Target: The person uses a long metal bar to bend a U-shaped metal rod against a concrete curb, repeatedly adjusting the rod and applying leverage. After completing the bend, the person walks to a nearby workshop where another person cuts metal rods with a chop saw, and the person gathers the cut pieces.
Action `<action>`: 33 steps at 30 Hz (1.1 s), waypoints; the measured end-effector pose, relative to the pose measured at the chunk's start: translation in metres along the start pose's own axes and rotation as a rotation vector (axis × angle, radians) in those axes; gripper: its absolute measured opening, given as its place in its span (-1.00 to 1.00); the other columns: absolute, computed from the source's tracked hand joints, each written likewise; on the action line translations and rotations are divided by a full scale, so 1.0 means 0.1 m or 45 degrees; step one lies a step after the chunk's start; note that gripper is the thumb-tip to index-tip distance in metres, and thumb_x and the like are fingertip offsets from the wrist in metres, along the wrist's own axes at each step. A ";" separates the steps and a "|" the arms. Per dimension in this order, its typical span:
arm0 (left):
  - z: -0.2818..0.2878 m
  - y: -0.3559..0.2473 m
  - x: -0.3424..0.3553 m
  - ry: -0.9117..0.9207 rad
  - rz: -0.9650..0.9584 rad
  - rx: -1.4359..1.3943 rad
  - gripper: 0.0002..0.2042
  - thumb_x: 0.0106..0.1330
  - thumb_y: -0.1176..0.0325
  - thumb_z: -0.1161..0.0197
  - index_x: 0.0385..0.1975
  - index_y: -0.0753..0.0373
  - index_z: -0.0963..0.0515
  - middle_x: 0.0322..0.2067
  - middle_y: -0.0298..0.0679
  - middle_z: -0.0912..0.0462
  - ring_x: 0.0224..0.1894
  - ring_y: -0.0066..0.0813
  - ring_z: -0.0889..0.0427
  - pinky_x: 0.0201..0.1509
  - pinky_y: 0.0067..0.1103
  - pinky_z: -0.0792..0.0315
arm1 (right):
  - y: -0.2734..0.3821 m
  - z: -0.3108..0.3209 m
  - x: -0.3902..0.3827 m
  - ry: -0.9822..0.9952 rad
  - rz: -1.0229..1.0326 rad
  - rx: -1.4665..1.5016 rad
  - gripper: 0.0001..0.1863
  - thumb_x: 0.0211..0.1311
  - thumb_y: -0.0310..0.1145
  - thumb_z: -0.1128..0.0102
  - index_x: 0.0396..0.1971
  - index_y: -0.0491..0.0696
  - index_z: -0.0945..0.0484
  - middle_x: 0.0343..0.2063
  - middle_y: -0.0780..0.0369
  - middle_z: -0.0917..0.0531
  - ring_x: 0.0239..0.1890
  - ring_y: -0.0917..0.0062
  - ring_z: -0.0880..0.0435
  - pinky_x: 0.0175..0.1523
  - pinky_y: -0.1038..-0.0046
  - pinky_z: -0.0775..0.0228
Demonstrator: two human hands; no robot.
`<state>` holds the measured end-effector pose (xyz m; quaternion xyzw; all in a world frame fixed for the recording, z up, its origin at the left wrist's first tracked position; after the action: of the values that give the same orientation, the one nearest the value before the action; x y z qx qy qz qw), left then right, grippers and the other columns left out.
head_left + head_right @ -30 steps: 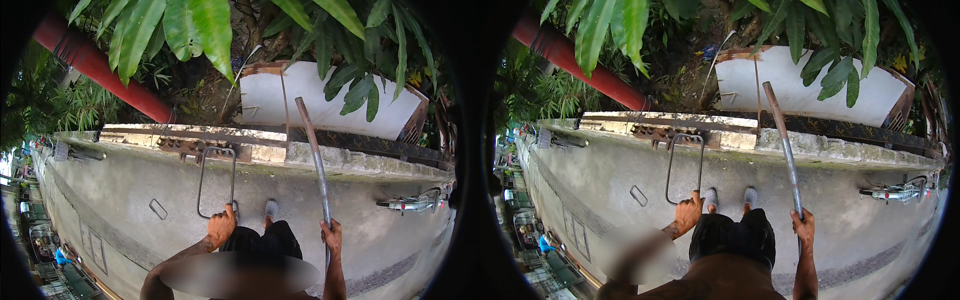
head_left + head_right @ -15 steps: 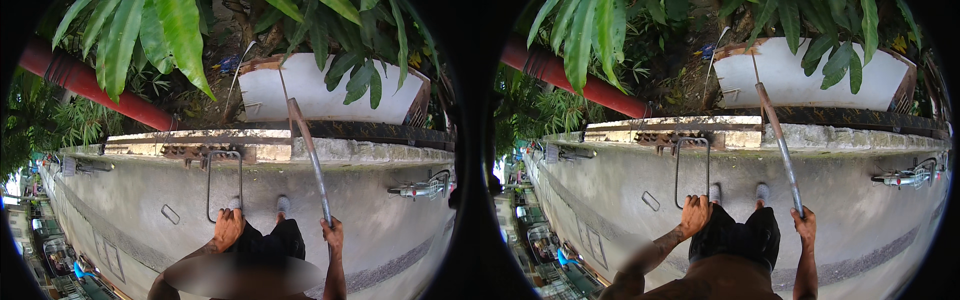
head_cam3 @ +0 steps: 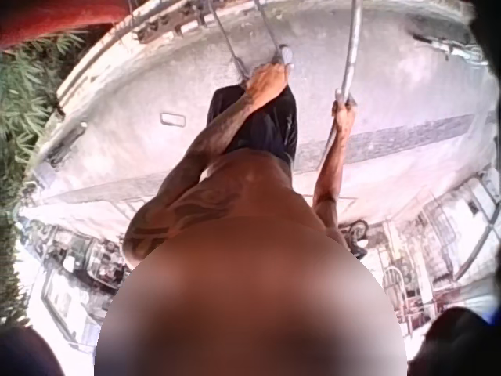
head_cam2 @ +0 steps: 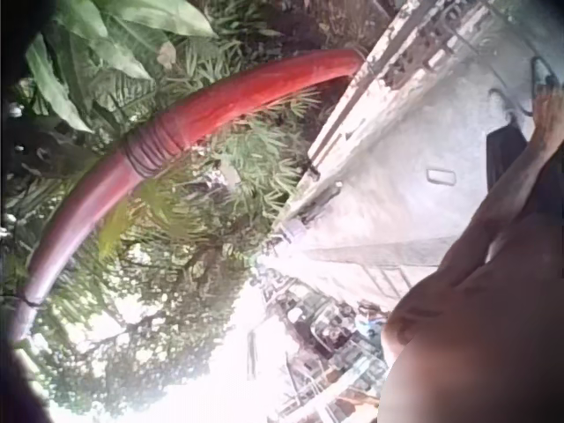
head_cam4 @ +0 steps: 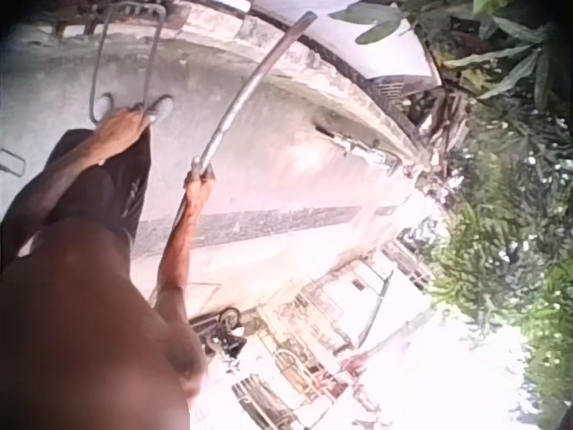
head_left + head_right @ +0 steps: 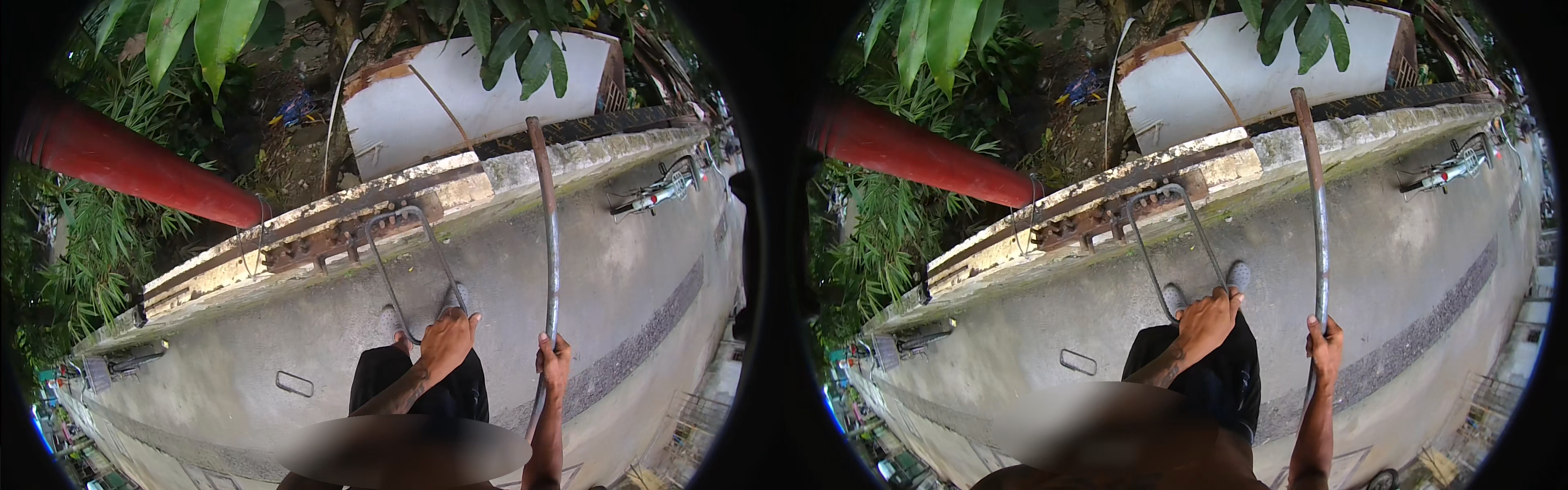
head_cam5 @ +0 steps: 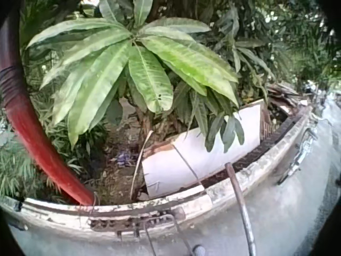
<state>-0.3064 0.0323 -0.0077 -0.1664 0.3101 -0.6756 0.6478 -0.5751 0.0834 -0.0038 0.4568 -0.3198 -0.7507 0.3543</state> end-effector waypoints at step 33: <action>0.57 -0.42 0.01 -0.155 -0.096 0.173 -0.65 0.47 0.24 -0.03 -0.43 0.45 -0.44 -0.66 0.08 -0.63 -0.58 0.00 -0.71 -0.56 -0.27 -0.58 | -0.05 -0.04 -0.71 -0.043 0.050 0.081 -0.61 0.30 -0.17 -0.33 -0.58 -0.03 -0.37 -0.84 0.40 -0.33 -0.86 0.71 -0.26 -0.77 0.57 -0.09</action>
<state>-0.3036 0.0180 0.0613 -0.1743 0.2173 -0.7075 0.6495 -0.5493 0.1439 0.0236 0.4487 -0.3582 -0.7407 0.3489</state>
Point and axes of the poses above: each hand's wrist, its own x-axis towards the middle knuckle, its own z-axis out of the back of the hand, y = z × x, the point moved 5 cm from there along x, towards the middle knuckle
